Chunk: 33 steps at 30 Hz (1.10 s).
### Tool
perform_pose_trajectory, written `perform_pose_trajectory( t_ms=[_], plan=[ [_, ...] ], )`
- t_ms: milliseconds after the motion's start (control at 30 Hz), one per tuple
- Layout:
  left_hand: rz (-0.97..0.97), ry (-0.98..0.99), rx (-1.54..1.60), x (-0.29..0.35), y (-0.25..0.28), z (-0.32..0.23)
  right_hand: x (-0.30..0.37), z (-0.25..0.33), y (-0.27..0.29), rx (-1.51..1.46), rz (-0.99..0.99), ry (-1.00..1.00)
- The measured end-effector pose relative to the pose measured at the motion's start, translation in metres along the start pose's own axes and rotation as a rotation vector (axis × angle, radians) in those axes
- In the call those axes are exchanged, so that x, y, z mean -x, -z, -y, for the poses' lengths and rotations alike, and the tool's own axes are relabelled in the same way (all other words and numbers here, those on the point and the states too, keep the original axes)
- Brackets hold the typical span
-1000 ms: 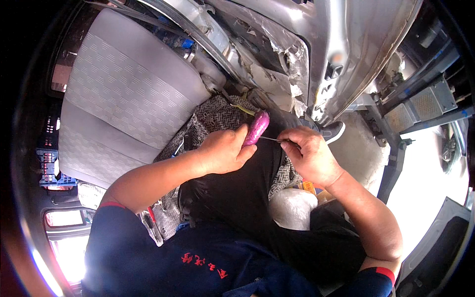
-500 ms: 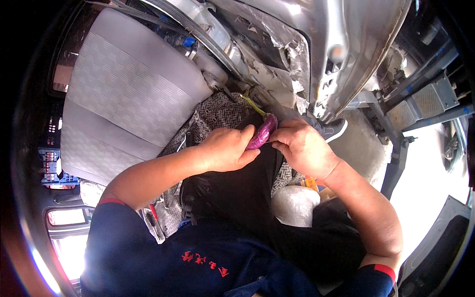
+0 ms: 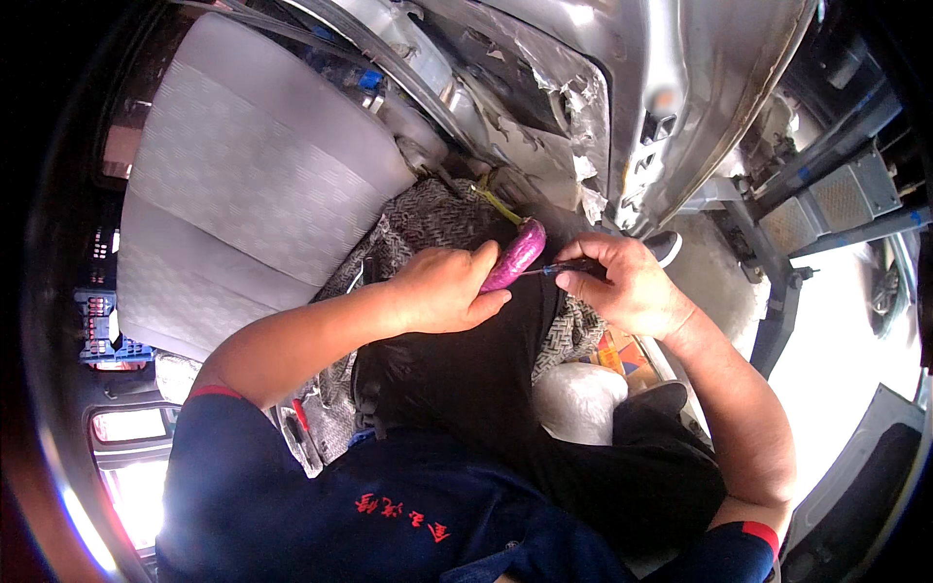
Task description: The person routes electrical wiring through a car door frame, feeds a purple flexible wire protection sleeve over the wires, and routes the assembly through internal openings in the vehicle door structure.
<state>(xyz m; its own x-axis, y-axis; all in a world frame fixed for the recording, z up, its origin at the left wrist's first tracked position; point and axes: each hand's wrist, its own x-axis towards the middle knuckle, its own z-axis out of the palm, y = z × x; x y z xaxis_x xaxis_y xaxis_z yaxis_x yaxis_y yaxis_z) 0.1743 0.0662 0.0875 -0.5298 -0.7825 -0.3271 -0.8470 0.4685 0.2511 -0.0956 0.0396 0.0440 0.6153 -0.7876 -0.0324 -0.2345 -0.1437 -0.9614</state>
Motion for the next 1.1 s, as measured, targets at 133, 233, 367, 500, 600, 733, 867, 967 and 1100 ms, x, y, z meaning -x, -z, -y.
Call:
perform_pose_trajectory(
  t_ms=[133, 233, 367, 500, 600, 733, 867, 967, 1100],
  plan=[
    [0.000, -0.012, -0.012, -0.002, 0.002, -0.002, -0.005, -0.008, -0.004, -0.039, 0.031, 0.009],
    [0.020, -0.053, -0.022, -0.004, 0.001, -0.004, -0.011, -0.001, -0.014, 0.143, 0.089, 0.113],
    [0.008, -0.041, 0.000, -0.005, -0.001, -0.001, -0.012, -0.008, -0.016, 0.119, 0.085, 0.115],
    [0.033, -0.010, -0.006, -0.005, 0.003, -0.005, -0.005, -0.003, 0.008, 0.242, 0.101, 0.052],
    [0.050, -0.003, -0.005, -0.002, 0.004, -0.005, -0.005, -0.011, 0.009, 0.287, 0.093, 0.178],
    [0.010, -0.030, -0.006, -0.004, 0.000, -0.003, -0.010, -0.003, -0.017, 0.148, 0.088, 0.156],
    [0.064, 0.017, 0.008, -0.005, 0.003, -0.003, 0.001, -0.024, 0.018, 0.354, 0.039, 0.228],
    [0.047, 0.094, 0.047, -0.003, -0.003, 0.005, 0.012, -0.022, 0.057, 0.253, 0.200, -0.072],
    [-0.011, 0.148, 0.250, 0.002, 0.001, 0.010, 0.021, -0.038, 0.071, -0.030, 0.254, -0.279]
  ],
)
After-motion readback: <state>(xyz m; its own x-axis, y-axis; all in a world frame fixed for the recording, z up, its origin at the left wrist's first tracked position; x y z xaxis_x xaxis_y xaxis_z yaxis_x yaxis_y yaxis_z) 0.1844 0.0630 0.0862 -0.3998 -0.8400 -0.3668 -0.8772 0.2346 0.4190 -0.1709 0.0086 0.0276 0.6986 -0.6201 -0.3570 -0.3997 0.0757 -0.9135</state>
